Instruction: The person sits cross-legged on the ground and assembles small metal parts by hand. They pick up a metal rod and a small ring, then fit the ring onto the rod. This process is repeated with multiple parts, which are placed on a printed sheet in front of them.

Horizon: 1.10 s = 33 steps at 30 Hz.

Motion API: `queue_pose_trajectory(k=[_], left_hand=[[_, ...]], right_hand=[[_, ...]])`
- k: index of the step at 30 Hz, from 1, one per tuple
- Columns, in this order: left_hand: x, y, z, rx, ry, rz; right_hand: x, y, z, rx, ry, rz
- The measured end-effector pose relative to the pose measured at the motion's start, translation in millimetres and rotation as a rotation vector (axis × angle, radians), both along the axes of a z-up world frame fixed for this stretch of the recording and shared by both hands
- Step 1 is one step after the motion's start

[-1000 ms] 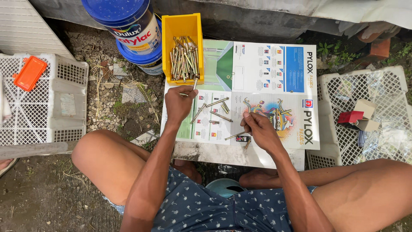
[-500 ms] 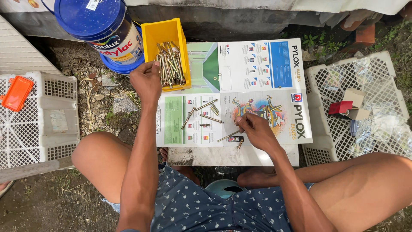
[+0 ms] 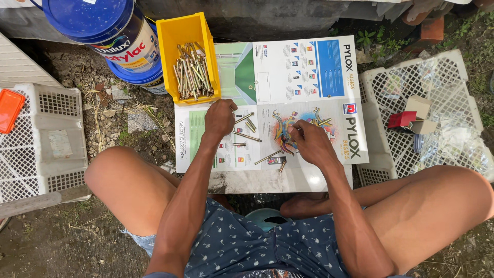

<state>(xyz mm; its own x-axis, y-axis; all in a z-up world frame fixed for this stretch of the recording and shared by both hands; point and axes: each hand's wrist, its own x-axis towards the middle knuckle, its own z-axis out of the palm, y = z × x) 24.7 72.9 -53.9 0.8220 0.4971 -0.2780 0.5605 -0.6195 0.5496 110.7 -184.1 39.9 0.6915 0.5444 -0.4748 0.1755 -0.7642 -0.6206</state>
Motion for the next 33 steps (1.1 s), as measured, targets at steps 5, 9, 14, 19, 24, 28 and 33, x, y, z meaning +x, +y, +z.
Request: queue_pose_trajectory(k=[5,9,14,19,24,28,33], left_hand=[[-3,-6,31,-0.075,0.080,-0.066],[-2,-14,9,0.010,0.075,-0.153],[-8,-15,-6,-0.150,-0.059,-0.091],[-10,-16,20,-0.327,-0.147,-0.024],[-14,-22,43,-0.403,-0.046,-0.119],[-17,-45,52,-0.595,-0.018,-0.197],[-16,-62,65,-0.889,-0.129,-0.158]], right_hand=[[-5,5,7,-0.045,-0.004,0.067],[-14,12,28,-0.026,0.036,0.107],[-12,10,25,-0.012,0.038,0.095],[-7,7,12,-0.023,0.042,0.080],[1,5,-22,0.091,0.056,-0.054],[-11,18,-21,0.470,0.313,-0.241],[-14,20,-52,0.586,0.488,-0.257]])
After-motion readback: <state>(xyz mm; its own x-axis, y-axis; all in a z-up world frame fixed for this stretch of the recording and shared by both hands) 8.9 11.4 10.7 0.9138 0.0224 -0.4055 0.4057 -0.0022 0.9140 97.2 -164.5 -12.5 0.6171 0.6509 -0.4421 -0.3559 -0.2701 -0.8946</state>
